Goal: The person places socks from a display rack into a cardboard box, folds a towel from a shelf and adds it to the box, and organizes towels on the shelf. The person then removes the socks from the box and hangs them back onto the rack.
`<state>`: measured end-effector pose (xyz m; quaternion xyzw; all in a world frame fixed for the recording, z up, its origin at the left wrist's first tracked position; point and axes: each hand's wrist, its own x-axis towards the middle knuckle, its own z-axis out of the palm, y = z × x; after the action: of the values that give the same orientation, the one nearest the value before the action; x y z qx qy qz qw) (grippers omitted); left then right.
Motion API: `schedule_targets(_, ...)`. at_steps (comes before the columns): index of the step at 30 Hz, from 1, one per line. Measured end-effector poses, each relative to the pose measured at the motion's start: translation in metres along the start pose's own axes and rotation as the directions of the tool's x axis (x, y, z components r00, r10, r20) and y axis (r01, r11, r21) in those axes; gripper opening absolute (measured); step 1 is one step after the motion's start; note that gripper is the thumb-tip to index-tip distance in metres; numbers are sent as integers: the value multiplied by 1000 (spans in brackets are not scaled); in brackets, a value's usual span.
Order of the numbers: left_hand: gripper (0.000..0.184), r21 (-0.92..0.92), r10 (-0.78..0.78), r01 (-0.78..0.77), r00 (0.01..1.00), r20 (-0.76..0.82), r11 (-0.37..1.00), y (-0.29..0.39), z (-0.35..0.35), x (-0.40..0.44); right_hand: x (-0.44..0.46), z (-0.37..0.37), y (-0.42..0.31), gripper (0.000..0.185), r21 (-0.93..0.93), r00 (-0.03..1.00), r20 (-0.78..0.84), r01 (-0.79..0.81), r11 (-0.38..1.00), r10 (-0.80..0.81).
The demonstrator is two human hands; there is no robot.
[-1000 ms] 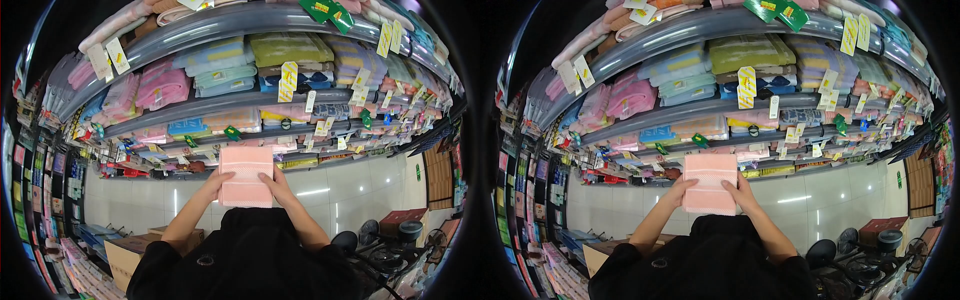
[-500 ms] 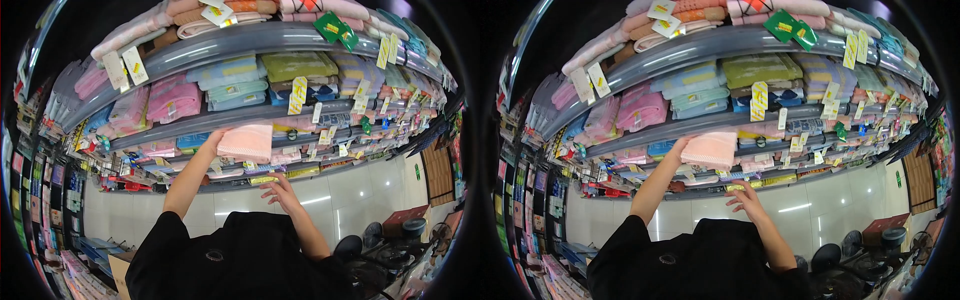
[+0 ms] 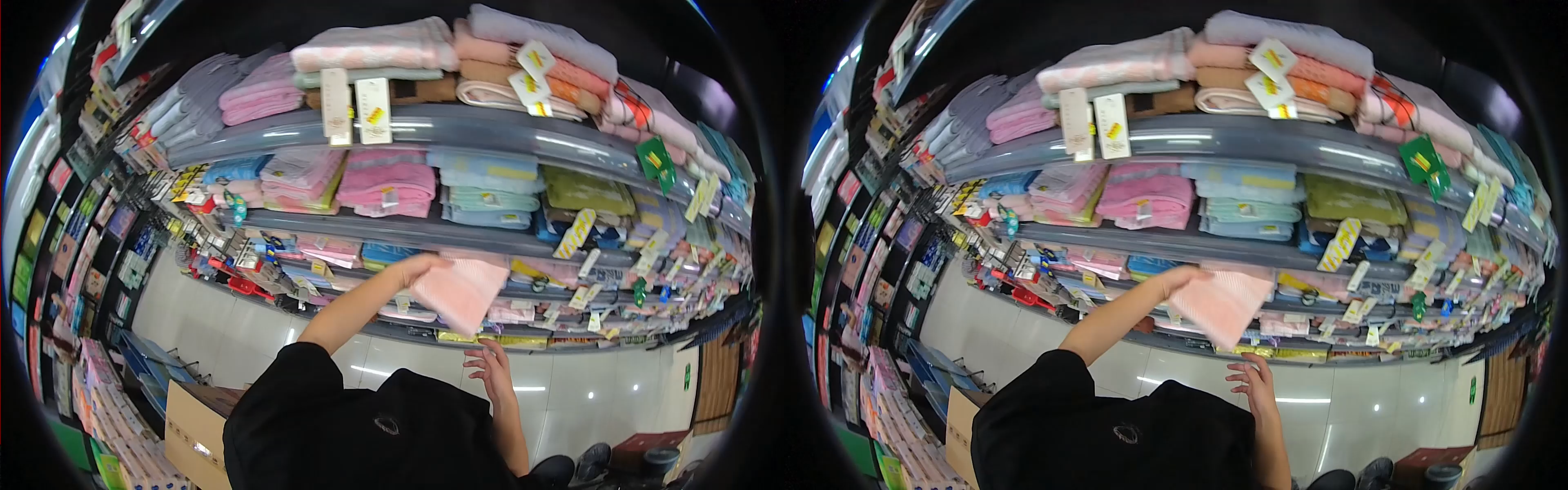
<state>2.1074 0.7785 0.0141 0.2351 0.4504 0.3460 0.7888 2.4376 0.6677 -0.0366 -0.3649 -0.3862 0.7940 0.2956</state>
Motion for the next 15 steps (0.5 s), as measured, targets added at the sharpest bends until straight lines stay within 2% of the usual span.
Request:
schedule_targets(1,50,114,91,-96,995,42,989,-3,10,-23,2,5,3,44,-6,1000,18,5,1000,-5)
schedule_targets(2,54,98,98,-103,994,52,990,-7,25,-45,6,9,5,46,18,998,26,49,999,-49)
schedule_targets(3,58,174,54,-67,996,77,982,-8,30,-56,13,14,7,49,47,994,33,104,993,-106)
schedule_targets(5,63,255,48,-64,996,69,965,-11,50,-87,20,31,7,65,63,962,128,234,970,-240)
schedule_targets(6,67,257,42,-76,990,133,963,-19,45,-89,19,45,0,67,76,953,132,264,962,-272)
schedule_targets(9,69,268,104,-161,971,215,950,-12,62,-116,24,69,-6,72,105,928,65,360,927,-368)
schedule_targets(12,67,404,209,-314,936,283,859,-6,66,-145,12,100,-32,78,139,913,-89,408,903,-398)
schedule_targets(13,67,398,236,-331,934,268,856,1,69,-156,13,106,-42,78,132,915,-60,403,906,-399)
schedule_targets(15,64,556,434,-561,828,356,614,13,77,-178,12,119,-62,78,-53,786,-122,604,795,-606)
